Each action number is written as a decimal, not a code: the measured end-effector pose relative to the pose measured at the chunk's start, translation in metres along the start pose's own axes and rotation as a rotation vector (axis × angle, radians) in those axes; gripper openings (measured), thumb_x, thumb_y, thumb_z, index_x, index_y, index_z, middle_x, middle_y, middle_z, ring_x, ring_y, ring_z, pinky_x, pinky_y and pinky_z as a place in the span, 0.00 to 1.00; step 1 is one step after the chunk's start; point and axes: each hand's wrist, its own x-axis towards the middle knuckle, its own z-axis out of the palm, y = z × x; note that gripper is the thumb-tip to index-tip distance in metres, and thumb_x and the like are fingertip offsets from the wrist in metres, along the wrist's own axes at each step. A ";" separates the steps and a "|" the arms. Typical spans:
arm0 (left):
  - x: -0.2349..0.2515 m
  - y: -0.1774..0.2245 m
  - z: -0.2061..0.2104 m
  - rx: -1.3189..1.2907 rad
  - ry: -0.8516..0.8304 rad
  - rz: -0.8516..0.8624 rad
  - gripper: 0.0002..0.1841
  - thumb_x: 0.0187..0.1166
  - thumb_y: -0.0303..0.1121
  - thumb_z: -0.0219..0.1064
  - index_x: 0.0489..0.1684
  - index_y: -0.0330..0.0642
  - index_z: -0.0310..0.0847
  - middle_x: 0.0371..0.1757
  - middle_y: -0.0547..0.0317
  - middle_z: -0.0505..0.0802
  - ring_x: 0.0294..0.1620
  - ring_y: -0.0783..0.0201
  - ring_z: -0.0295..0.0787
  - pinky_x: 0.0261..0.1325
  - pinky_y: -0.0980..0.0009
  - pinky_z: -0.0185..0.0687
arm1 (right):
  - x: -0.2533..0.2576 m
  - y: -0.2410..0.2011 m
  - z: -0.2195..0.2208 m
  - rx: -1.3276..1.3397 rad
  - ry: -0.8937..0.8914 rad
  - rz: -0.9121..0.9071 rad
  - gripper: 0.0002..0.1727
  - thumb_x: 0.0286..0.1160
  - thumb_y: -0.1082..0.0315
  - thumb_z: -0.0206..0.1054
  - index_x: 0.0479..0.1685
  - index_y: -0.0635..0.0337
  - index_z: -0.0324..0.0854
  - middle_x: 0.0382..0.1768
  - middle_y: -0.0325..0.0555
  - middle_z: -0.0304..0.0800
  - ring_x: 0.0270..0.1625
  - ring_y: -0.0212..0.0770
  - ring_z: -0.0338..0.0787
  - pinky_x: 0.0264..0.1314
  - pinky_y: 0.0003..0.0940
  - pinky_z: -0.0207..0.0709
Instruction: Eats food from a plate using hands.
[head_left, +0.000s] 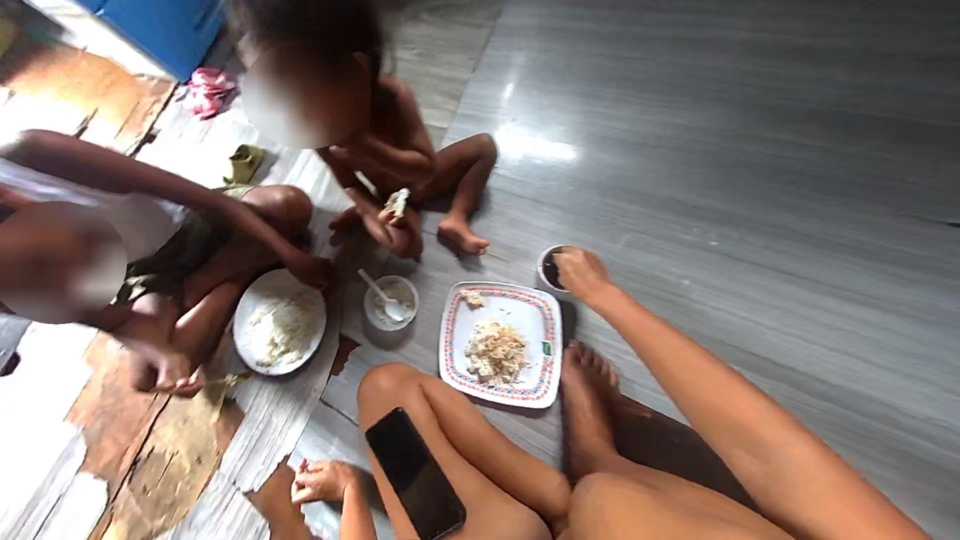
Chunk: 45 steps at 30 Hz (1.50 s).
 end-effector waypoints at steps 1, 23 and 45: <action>0.024 -0.051 0.060 -0.137 0.261 0.109 0.20 0.86 0.28 0.51 0.61 0.16 0.78 0.66 0.17 0.80 0.70 0.30 0.78 0.77 0.56 0.73 | -0.002 -0.001 -0.004 -0.025 0.015 -0.012 0.12 0.78 0.81 0.61 0.52 0.77 0.87 0.61 0.74 0.87 0.68 0.72 0.85 0.67 0.69 0.76; 0.043 -0.052 0.072 -0.163 0.088 -0.148 0.17 0.86 0.28 0.55 0.64 0.27 0.82 0.73 0.26 0.78 0.76 0.34 0.72 0.80 0.54 0.66 | -0.086 -0.082 0.046 0.241 -0.026 -0.425 0.11 0.78 0.79 0.64 0.49 0.73 0.91 0.54 0.71 0.91 0.56 0.67 0.92 0.64 0.61 0.81; 0.044 -0.054 0.075 -0.070 0.013 -0.156 0.22 0.88 0.33 0.49 0.72 0.26 0.75 0.78 0.27 0.75 0.83 0.34 0.67 0.85 0.53 0.60 | -0.101 -0.082 0.092 -0.156 0.007 -0.634 0.19 0.73 0.85 0.59 0.62 0.81 0.84 0.60 0.74 0.89 0.63 0.71 0.90 0.63 0.56 0.85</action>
